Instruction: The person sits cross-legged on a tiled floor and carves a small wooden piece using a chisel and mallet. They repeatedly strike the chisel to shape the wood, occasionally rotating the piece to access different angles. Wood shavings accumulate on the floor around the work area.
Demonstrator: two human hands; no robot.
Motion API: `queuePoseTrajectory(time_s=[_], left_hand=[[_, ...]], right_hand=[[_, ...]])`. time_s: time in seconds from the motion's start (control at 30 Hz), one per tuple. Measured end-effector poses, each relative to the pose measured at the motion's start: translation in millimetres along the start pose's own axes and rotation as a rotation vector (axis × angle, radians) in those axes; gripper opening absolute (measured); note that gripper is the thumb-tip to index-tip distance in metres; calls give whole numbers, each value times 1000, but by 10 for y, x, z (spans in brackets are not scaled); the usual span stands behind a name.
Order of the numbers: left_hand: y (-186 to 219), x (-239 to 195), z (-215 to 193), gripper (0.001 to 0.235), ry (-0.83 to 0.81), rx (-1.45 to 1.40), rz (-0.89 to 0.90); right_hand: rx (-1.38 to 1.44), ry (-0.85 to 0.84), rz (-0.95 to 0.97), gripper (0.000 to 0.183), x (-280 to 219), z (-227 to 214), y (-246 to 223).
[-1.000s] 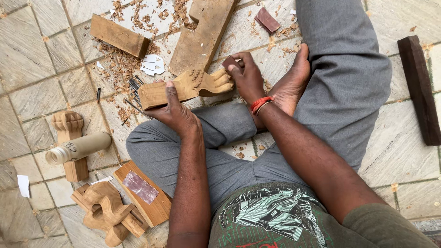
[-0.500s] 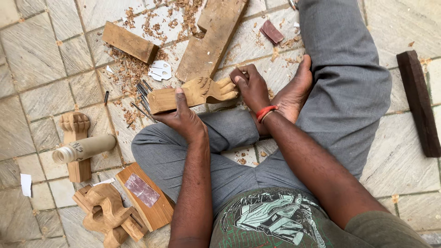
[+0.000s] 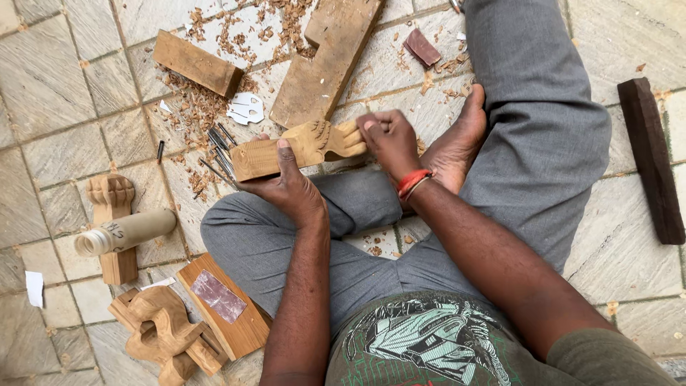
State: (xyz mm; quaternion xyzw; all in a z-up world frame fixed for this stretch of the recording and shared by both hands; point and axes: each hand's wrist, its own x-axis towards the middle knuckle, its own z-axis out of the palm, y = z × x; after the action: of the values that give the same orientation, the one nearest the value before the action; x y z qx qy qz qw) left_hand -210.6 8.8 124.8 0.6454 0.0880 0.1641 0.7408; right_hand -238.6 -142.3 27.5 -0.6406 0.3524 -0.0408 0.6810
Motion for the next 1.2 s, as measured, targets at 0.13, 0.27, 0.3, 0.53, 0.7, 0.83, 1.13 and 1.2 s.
queuePoseTrajectory(time_s=[0.13,0.27,0.3,0.53,0.7,0.83,1.13,1.2], left_hand=[[-12,-76,-9,60,-23,46,43],[35,-108,-33,57,6,75,23],[56,-128,-40,57,13,73,10],[389,-205,-188,66,-109,-21,19],[624,-80,-343,53,-267,371,211],[687,-19,-366,34,-328,680,344],[799,-125,-211,26,-320,719,397],[783,-163,-216,25,-318,738,413]], right_hand=[[74,15,-5,23,-9,9,103],[86,-9,22,25,11,-53,21],[94,1,49,25,29,-95,-13],[218,-47,122,34,136,-347,-123],[4,-103,18,43,-105,-228,-130],[-341,-18,-494,30,-352,-99,-199],[-371,-4,-565,18,-416,-46,-514],[-425,47,-491,17,-436,-84,-479]])
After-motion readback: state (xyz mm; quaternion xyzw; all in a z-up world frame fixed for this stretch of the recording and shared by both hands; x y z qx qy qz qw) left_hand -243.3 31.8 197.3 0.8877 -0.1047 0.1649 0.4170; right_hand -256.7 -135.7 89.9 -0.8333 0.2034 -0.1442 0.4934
